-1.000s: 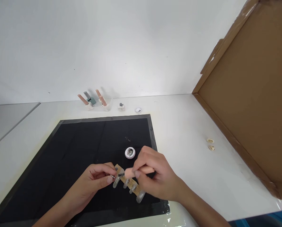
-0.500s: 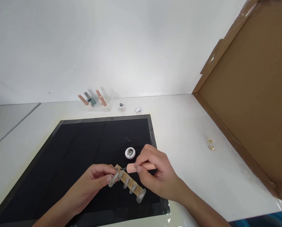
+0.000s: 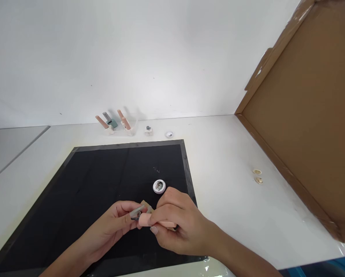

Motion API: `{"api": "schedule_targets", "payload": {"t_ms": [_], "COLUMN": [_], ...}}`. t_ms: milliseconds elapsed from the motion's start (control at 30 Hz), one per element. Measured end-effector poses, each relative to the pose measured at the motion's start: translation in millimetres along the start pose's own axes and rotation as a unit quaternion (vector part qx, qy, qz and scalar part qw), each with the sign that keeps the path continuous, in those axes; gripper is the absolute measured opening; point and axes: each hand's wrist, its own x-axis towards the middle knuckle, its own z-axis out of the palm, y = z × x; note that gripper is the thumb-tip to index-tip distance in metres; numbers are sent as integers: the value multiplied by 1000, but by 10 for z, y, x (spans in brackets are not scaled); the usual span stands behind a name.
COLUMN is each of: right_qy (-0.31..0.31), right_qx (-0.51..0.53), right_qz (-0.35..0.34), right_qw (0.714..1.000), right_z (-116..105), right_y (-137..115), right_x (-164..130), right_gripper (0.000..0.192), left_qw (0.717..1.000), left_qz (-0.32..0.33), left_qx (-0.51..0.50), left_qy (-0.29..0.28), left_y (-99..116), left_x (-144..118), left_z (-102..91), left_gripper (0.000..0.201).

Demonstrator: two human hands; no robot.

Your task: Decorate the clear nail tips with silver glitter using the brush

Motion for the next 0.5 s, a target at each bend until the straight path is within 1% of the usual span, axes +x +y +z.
{"api": "schedule_targets", "payload": {"t_ms": [200,333,400,500], "right_qy": [7,43,52,39], "right_qx": [-31,-32,-17,20], "right_qz": [-5,14,22,24], "right_qw": [999,998,998,999], "right_z": [-13,-34,-39,-40], "right_y": [10,16,15,10], "right_x": [3,3,-2,-11], "right_gripper": [19,19,19,18], "left_qw": [1000,1000,1000,1000], "left_qz": [5,2,1,8], "left_qx": [6,4,6,3], "left_qy": [-17,-19,-19,-16], "left_y": [-16,-31,-33,-34], "left_x": [-14,-31,-34,-32], "left_z": [-20,-53,-60,-58], "left_gripper": [17,18,18,18]}}
